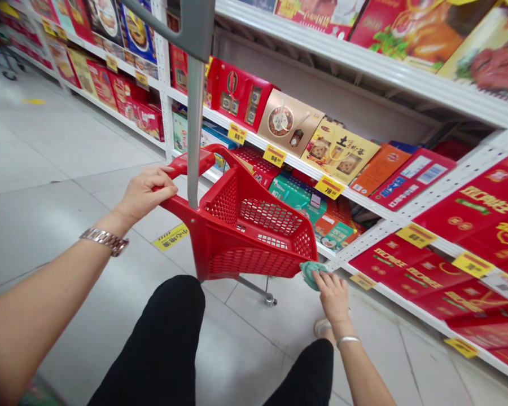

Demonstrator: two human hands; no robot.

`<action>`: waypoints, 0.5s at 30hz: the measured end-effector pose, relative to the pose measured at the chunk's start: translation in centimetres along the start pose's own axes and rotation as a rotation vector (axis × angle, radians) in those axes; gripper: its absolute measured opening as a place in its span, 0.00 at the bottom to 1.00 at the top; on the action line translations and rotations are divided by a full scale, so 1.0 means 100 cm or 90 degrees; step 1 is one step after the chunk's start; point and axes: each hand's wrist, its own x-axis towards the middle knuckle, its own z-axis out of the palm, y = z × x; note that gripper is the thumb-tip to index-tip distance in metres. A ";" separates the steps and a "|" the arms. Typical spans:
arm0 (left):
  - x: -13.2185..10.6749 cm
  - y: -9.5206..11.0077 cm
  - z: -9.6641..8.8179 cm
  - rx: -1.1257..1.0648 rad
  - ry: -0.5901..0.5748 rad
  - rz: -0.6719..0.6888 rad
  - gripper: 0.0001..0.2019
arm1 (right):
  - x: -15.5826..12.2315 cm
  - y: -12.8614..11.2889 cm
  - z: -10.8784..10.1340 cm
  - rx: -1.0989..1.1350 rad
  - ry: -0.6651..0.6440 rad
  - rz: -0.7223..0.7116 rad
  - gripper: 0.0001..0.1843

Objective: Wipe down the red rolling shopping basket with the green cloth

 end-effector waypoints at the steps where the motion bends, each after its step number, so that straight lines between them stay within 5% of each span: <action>1: 0.000 0.000 0.000 0.003 0.002 -0.001 0.12 | -0.005 0.007 -0.002 -0.018 -0.008 0.028 0.27; 4: -0.001 0.001 0.000 0.001 0.009 0.004 0.12 | -0.005 0.011 -0.016 -0.060 0.044 0.105 0.28; 7: -0.002 0.001 -0.001 -0.014 0.013 0.008 0.12 | 0.021 -0.018 -0.038 -0.003 0.158 0.116 0.26; 15: -0.002 0.000 -0.001 -0.008 0.007 0.006 0.11 | 0.155 -0.190 -0.084 0.344 0.308 -0.121 0.17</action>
